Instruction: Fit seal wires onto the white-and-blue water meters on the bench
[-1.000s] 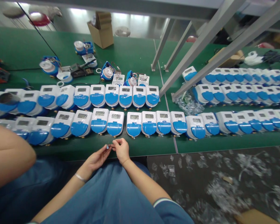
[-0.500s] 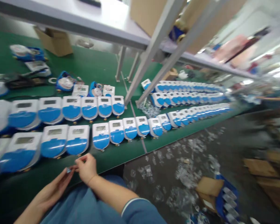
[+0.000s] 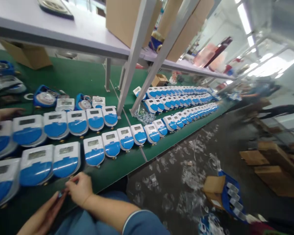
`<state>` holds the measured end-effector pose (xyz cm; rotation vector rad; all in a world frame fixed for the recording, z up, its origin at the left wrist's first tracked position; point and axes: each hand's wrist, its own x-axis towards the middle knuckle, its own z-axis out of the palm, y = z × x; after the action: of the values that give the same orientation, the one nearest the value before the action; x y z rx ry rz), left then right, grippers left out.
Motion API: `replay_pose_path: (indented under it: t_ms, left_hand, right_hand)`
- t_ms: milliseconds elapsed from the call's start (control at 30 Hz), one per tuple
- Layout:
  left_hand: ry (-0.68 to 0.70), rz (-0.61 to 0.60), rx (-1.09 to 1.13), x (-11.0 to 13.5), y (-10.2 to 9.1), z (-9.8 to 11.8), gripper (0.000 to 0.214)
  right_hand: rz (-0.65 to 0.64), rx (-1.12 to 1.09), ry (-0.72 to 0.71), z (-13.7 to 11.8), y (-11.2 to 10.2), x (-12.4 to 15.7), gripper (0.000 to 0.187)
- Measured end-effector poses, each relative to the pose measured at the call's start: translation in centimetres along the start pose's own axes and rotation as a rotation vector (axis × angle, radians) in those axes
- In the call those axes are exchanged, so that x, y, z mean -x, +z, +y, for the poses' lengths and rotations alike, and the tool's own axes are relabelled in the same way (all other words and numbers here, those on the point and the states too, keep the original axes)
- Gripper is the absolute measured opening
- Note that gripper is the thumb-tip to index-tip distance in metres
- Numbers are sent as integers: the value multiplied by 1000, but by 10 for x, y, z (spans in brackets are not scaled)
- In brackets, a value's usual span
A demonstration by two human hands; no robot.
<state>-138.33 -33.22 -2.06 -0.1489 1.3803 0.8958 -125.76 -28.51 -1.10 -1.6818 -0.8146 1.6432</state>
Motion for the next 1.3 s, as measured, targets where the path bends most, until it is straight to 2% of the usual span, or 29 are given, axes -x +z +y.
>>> replay_pose_path:
  t_ms: [33,167,267,600,767,933,1100,1300]
  left_hand:
    - [-17,9,55,4,4,2,17]
    - [90,23,104,13,16,5,18]
    - [112,43,144,15,19,5,15]
    - [121,-16,177,14,15,-2,11]
    - [116,-2,214,11,14,-4,10]
    - [91,-36,230,11,14,-4,8]
    - [96,-28,231,12,15,-3,8]
    - [145,-52,150,13,17,-1,9]
  right_hand:
    - [-5,-5,-7,-2,-1,2,18]
    - [-48,24,-77,-5,-4,2,15]
    - [-99,-36,-31,-5,-5,0,18]
    - [-59,-236,126,-6,-5,2,35]
    - [-94,-237,97,-7,-4,6,35]
    - [-28,-210,76,-6,-6,5,31]
    - [-46,-191,54,-1,-8,1,29]
    - [-38,-236,70,-3,-7,3,31]
